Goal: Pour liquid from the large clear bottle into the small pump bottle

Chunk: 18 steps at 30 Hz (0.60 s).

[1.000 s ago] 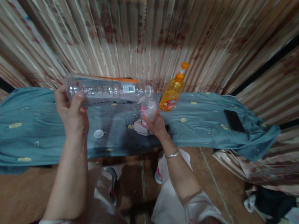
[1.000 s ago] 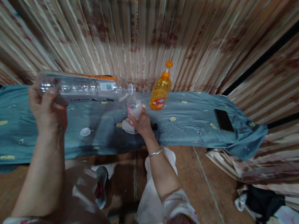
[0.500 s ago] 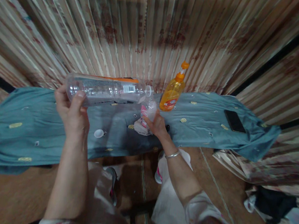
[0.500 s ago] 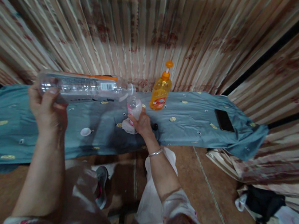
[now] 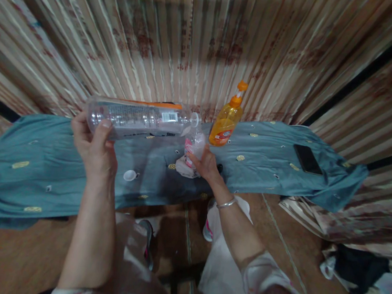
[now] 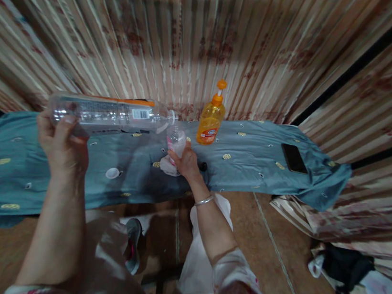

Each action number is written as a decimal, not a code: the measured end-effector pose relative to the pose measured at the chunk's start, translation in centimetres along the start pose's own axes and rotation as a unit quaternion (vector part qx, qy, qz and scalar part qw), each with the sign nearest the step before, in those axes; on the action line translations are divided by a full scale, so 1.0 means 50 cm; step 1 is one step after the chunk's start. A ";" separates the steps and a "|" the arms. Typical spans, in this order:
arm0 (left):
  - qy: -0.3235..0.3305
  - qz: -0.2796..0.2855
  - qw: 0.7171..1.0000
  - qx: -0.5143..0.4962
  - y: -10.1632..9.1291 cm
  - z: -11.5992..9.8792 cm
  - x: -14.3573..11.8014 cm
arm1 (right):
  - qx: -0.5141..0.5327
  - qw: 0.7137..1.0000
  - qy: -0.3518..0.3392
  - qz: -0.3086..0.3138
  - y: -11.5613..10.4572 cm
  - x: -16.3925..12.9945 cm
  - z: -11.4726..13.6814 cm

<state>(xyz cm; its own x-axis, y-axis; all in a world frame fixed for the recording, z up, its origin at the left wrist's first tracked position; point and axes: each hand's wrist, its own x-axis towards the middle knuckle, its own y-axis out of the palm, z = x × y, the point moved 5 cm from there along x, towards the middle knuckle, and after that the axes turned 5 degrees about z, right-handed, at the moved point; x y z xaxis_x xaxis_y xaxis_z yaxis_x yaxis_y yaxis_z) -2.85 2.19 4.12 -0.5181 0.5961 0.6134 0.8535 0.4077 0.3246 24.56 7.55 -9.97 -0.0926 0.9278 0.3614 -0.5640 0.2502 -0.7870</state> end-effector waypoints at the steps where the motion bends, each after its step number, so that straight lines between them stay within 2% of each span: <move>1: -0.001 -0.001 1.000 -0.010 0.000 0.001 0.000 | 0.009 1.000 0.002 -0.001 -0.001 0.000 0.000; 11: -0.001 -0.008 0.999 -0.042 0.000 0.001 0.002 | 0.018 1.000 0.004 0.011 -0.004 0.001 0.002; 18: 0.013 0.004 1.000 -0.015 -0.007 0.008 0.004 | 0.010 1.000 -0.007 0.001 -0.002 0.001 0.002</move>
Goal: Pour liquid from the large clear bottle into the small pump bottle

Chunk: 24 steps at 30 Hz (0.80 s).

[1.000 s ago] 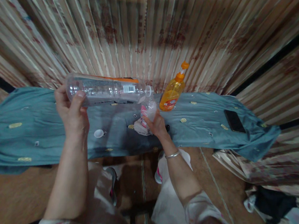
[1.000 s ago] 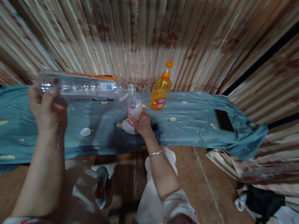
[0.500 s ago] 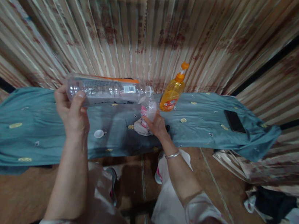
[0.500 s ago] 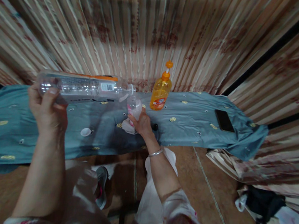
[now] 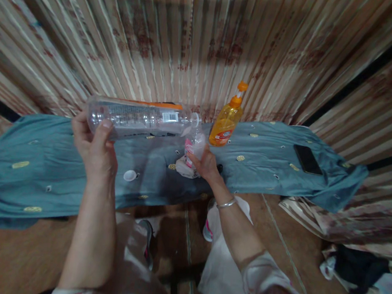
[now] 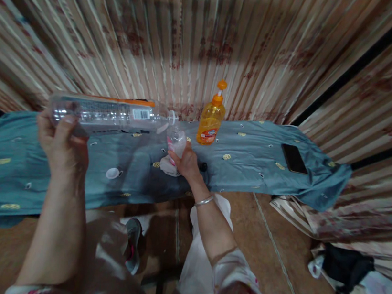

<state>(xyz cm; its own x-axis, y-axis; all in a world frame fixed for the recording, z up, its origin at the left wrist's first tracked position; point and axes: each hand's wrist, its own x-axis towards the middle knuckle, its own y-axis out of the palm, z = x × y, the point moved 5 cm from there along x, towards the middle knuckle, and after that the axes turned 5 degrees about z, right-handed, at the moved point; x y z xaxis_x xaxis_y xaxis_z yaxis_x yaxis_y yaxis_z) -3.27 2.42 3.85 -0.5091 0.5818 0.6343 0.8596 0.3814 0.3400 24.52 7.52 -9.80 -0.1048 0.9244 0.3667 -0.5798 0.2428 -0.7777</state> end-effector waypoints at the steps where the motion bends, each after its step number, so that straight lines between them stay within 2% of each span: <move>1: -0.001 0.000 1.000 0.000 0.000 0.000 0.000 | 0.001 1.000 -0.001 -0.001 0.000 0.000 -0.001; 10: -0.002 0.002 1.000 0.011 -0.001 -0.001 0.000 | 0.015 1.000 -0.008 -0.023 0.005 -0.002 -0.008; 17: -0.004 0.000 1.000 0.011 0.000 -0.001 0.000 | 0.010 1.000 -0.017 -0.008 0.004 0.000 -0.003; 24: -0.003 0.004 1.000 -0.006 -0.001 0.002 0.000 | 0.012 1.000 0.007 0.000 -0.006 0.000 -0.001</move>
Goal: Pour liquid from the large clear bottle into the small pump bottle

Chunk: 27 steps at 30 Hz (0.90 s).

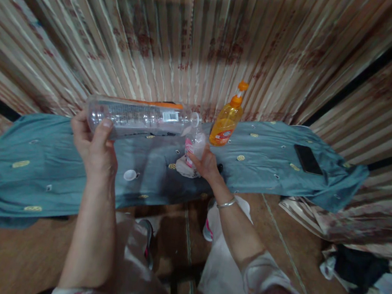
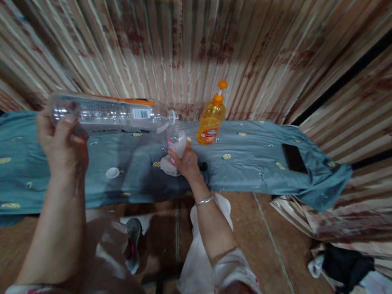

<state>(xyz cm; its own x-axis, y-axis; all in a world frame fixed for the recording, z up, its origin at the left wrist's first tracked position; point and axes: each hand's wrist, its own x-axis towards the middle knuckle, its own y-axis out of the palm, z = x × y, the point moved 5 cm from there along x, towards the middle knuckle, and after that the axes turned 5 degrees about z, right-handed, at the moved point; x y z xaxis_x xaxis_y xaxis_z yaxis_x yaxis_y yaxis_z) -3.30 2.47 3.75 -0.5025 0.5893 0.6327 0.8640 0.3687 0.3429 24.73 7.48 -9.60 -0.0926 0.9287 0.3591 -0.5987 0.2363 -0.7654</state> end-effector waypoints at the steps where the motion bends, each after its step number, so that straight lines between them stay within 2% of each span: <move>1: -0.001 0.001 1.000 0.008 -0.001 0.001 0.001 | 0.001 1.000 0.001 0.001 -0.001 0.000 0.000; 11: 0.000 0.003 0.999 0.037 0.005 -0.006 0.000 | -0.021 1.000 -0.005 0.003 0.004 0.000 0.002; 16: -0.005 -0.017 1.000 0.016 0.005 -0.008 0.000 | -0.020 1.000 0.013 0.014 0.004 0.000 0.000; 27: -0.006 -0.015 1.000 -0.010 0.014 -0.017 -0.004 | -0.039 0.999 -0.001 0.014 0.007 -0.002 -0.002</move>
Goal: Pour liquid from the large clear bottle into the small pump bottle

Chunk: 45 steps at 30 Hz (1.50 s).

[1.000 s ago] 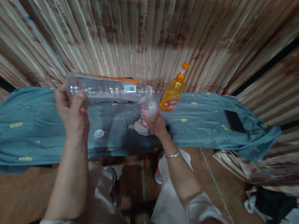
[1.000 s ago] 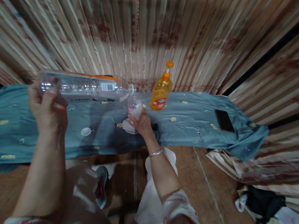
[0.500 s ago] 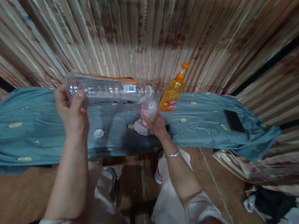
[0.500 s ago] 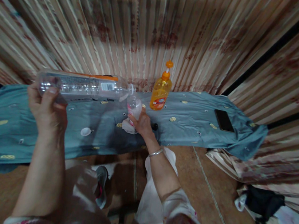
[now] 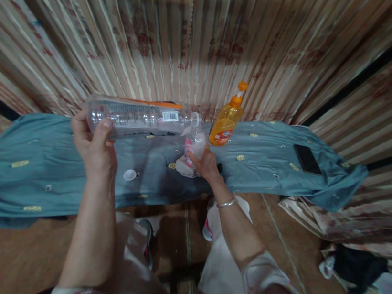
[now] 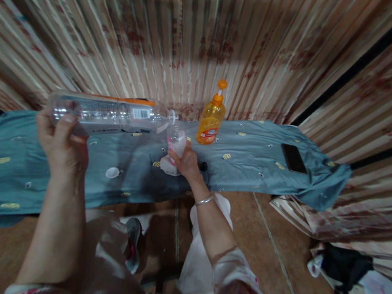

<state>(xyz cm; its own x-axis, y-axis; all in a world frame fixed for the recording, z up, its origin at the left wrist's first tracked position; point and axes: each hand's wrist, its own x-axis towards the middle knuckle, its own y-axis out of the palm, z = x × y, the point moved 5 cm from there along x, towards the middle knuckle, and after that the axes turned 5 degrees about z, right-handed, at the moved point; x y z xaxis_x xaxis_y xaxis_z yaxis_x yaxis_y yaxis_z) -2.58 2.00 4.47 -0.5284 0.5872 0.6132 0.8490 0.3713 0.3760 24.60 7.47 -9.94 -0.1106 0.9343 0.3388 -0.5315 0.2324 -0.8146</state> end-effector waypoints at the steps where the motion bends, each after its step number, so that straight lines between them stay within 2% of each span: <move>1: -0.002 -0.005 1.000 0.001 0.000 -0.001 0.000 | 0.001 1.000 -0.001 -0.003 0.000 0.000 0.000; 5: -0.015 -0.007 1.000 0.011 0.001 -0.002 -0.001 | 0.026 0.999 -0.009 -0.016 -0.001 0.001 0.000; 11: 0.001 -0.006 1.000 0.023 -0.003 0.000 0.000 | 0.016 1.000 -0.001 -0.016 0.000 0.002 0.000; 15: 0.008 0.007 0.998 0.058 -0.007 0.008 0.003 | 0.016 1.000 -0.019 -0.018 -0.004 0.000 0.005; 27: 0.004 0.002 1.000 0.023 -0.008 0.008 0.003 | 0.019 1.000 0.004 0.000 -0.001 0.002 0.004; 31: 0.005 0.010 0.998 0.056 -0.013 0.013 0.005 | -0.002 1.000 0.018 0.013 -0.001 0.003 0.003; 34: 0.009 0.022 0.997 0.075 -0.014 0.015 0.005 | -0.008 1.000 0.009 0.000 -0.003 0.002 0.003; 45: 0.004 0.000 0.999 0.033 -0.008 0.008 0.004 | 0.023 1.000 -0.002 -0.021 0.004 0.002 -0.005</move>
<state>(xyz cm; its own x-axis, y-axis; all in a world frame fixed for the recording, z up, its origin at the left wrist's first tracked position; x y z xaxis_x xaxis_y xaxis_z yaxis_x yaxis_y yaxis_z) -3.04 2.24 4.16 -0.5285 0.5818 0.6183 0.8463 0.4186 0.3295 24.71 7.67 -10.22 -0.0915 0.9227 0.3746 -0.5732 0.2588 -0.7775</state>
